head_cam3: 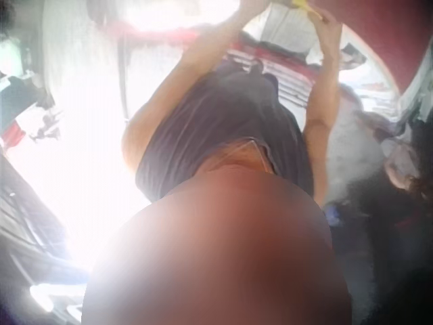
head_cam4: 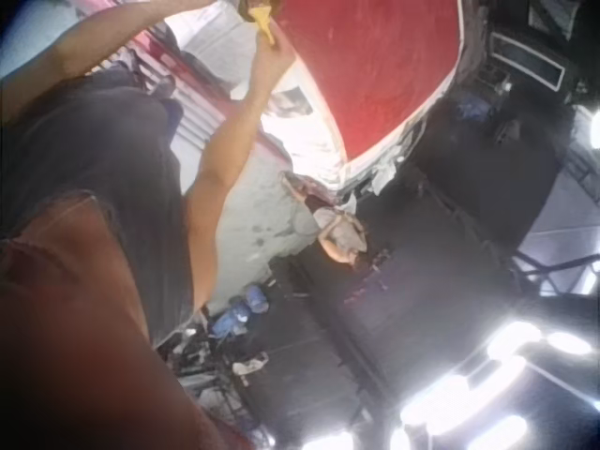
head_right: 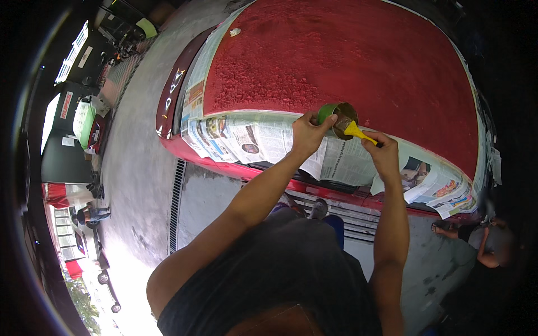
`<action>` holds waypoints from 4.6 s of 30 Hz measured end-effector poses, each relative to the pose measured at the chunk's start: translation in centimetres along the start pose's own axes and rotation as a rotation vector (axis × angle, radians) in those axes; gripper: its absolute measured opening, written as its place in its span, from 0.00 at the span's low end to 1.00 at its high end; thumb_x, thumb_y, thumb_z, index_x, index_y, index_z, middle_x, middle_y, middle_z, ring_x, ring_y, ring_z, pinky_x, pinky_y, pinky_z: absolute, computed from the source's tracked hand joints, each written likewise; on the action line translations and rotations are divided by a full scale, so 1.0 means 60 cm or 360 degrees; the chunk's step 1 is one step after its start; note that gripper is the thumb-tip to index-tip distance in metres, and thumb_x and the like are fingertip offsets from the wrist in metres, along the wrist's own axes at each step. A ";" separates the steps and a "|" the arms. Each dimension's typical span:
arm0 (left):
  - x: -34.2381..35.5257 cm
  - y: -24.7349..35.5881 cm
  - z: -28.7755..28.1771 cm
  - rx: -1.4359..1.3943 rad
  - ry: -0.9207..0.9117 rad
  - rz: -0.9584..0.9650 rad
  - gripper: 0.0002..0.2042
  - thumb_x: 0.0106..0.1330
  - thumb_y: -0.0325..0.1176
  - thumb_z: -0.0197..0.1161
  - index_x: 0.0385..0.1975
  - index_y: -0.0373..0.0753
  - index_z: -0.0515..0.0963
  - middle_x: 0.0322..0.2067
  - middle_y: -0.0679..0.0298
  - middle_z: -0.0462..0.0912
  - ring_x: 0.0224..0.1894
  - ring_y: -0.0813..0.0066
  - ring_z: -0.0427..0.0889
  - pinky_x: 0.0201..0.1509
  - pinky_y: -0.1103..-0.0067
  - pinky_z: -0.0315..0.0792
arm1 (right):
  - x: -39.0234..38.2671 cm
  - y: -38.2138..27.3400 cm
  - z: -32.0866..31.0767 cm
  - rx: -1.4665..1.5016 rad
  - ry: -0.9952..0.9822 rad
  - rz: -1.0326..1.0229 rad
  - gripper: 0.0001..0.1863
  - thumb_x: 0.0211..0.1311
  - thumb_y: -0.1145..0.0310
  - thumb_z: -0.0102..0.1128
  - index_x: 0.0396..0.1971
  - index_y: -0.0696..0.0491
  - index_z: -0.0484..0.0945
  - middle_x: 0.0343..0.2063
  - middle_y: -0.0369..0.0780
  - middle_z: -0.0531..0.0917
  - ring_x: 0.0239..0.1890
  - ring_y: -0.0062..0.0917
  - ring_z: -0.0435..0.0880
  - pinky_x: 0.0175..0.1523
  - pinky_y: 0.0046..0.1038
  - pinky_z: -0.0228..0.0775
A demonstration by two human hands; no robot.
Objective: The person paints the hood of a red car using a yellow-handled brush and a small metal container of paint. The hood is partially covered with newspaper to protect adjacent areas. The person repeatedly dips the brush into the container and applies paint to the exposed hood surface.
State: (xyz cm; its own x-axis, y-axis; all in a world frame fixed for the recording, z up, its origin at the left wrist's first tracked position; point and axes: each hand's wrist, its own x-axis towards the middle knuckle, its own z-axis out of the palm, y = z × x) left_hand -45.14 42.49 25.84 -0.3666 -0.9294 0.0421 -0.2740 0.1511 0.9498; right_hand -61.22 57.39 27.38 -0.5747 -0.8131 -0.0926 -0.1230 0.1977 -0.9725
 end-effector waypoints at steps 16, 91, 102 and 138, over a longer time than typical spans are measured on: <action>0.048 -0.063 0.035 -0.0581 0.0186 -0.0459 0.30 0.56 0.52 0.71 0.32 0.21 0.79 0.26 0.52 0.81 0.25 0.71 0.82 0.24 0.76 0.80 | 0.001 0.044 -0.095 0.0665 0.0509 0.0207 0.12 0.60 0.77 0.62 0.45 0.57 0.82 0.19 0.26 0.71 0.17 0.06 0.59 0.20 0.14 0.47; -0.027 -0.173 -0.314 -0.0904 0.0777 -0.0580 0.35 0.61 0.57 0.65 0.47 0.23 0.73 0.37 0.48 0.80 0.37 0.59 0.84 0.37 0.72 0.82 | -0.024 0.108 -0.075 -0.1052 0.1187 0.0217 0.14 0.61 0.68 0.59 0.45 0.55 0.81 0.40 0.49 0.83 0.41 0.44 0.84 0.46 0.40 0.75; -0.019 -0.139 -0.280 -0.0856 0.0653 -0.0523 0.34 0.63 0.55 0.64 0.50 0.24 0.71 0.42 0.46 0.78 0.41 0.56 0.83 0.40 0.69 0.81 | -0.040 0.177 -0.120 -0.0885 0.0972 0.0054 0.14 0.60 0.69 0.62 0.46 0.54 0.82 0.41 0.48 0.85 0.44 0.39 0.84 0.49 0.32 0.75; -0.001 -0.131 -0.252 -0.0990 0.0473 -0.0526 0.33 0.63 0.57 0.64 0.49 0.27 0.72 0.37 0.53 0.78 0.37 0.63 0.80 0.39 0.71 0.79 | -0.036 0.104 -0.155 -0.1005 0.1061 0.0228 0.19 0.62 0.67 0.58 0.53 0.52 0.77 0.37 0.53 0.84 0.43 0.48 0.83 0.49 0.42 0.74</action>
State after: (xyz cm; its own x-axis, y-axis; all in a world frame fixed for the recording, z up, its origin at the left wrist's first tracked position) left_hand -29.55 36.26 23.08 -0.0739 -0.9582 -0.2765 0.2554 -0.2862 0.9235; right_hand -68.25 65.47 23.47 -0.9406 -0.3139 0.1297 -0.3202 0.6923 -0.6467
